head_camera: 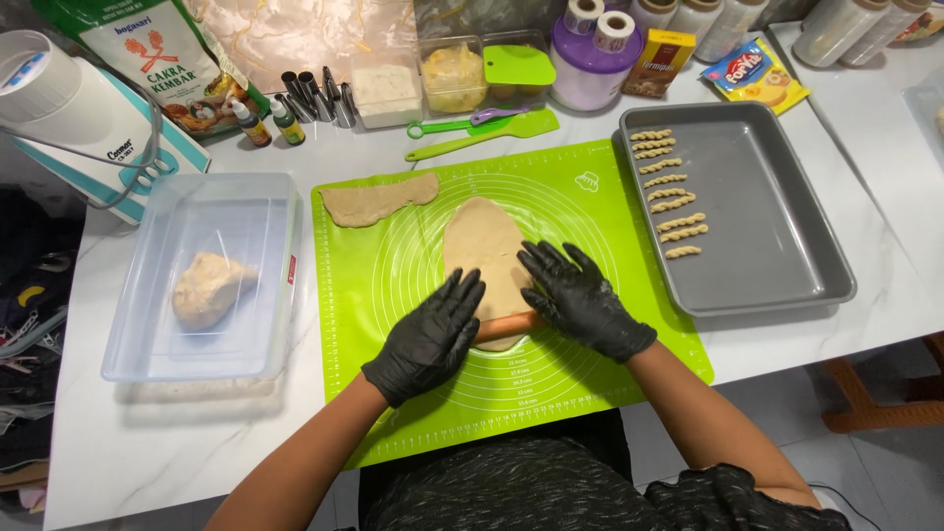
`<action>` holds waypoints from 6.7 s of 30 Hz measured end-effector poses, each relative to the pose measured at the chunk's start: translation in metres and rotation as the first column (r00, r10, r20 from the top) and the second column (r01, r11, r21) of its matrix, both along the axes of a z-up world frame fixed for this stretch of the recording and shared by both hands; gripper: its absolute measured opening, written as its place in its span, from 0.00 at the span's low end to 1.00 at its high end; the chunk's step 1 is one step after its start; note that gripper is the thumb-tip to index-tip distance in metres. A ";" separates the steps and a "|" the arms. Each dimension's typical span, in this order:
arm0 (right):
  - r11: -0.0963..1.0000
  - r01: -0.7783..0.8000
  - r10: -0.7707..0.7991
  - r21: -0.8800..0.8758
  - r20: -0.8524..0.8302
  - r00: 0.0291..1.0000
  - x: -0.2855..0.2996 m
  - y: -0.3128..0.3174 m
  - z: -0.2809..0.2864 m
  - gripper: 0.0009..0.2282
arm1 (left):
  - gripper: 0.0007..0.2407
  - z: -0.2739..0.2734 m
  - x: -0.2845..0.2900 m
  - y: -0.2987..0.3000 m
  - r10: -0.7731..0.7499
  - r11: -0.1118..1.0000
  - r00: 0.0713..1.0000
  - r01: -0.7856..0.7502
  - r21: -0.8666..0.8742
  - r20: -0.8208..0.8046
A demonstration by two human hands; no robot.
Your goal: Rolling out dough, cutting it into strips, and shaping them into small ridged pastries on a silicone mat.
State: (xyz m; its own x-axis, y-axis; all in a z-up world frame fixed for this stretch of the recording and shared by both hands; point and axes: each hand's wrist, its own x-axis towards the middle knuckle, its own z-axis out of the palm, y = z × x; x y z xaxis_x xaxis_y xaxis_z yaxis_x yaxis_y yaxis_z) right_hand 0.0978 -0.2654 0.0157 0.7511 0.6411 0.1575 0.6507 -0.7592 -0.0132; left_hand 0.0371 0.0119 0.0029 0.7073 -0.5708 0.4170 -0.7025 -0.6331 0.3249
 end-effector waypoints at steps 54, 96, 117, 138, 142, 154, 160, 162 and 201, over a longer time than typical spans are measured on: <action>0.799 0.586 -0.601 0.135 0.137 0.787 0.134 -0.060 -0.096 0.28 | 0.27 0.000 0.016 -0.059 -0.005 0.983 0.998 0.017 0.185 -0.064; 0.930 0.159 -0.351 0.332 0.670 0.654 0.315 0.021 0.028 0.16 | 0.31 -0.029 0.142 -0.036 0.284 0.951 0.930 -0.305 -0.058 -0.231; -0.086 0.773 0.216 0.628 -0.746 0.630 0.069 0.045 0.181 0.19 | 0.32 -0.023 0.098 -0.083 0.118 0.931 0.989 -0.080 0.356 -0.087; 0.741 0.639 -0.431 0.207 -0.583 0.689 0.023 0.055 0.092 0.32 | 0.31 -0.020 0.070 -0.031 0.222 0.961 0.974 -0.208 0.183 -0.055; 0.740 0.637 -0.434 0.218 -0.569 0.699 0.024 0.061 0.089 0.32 | 0.31 -0.023 0.070 -0.030 0.226 0.963 0.972 -0.213 0.164 -0.064; 0.757 0.651 -0.525 0.057 -0.540 0.658 0.028 0.071 0.072 0.33 | 0.32 -0.030 0.072 -0.030 0.229 0.967 0.971 -0.219 0.127 -0.073; 0.888 0.459 -0.453 0.037 -0.111 0.885 0.035 0.068 0.024 0.37 | 0.32 -0.033 0.073 -0.030 0.229 0.966 0.972 -0.220 0.138 -0.051; 0.910 0.406 -0.396 -0.086 0.113 0.911 0.043 0.065 0.008 0.40 | 0.32 -0.035 0.073 -0.031 0.225 0.966 0.973 -0.217 0.138 -0.051; 0.891 0.454 -0.444 -0.020 -0.248 0.861 -0.023 0.059 0.031 0.37 | 0.32 -0.035 0.072 -0.030 0.216 0.972 0.976 -0.212 0.098 -0.025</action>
State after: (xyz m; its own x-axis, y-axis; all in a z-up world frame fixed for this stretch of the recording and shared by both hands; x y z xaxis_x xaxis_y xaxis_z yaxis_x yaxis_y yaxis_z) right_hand 0.0751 -0.2063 0.0467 0.9738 0.2225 -0.0459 0.2128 -0.9640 -0.1592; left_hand 0.1089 -0.0176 -0.0326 0.8305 -0.4402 0.3414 -0.5367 -0.7965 0.2785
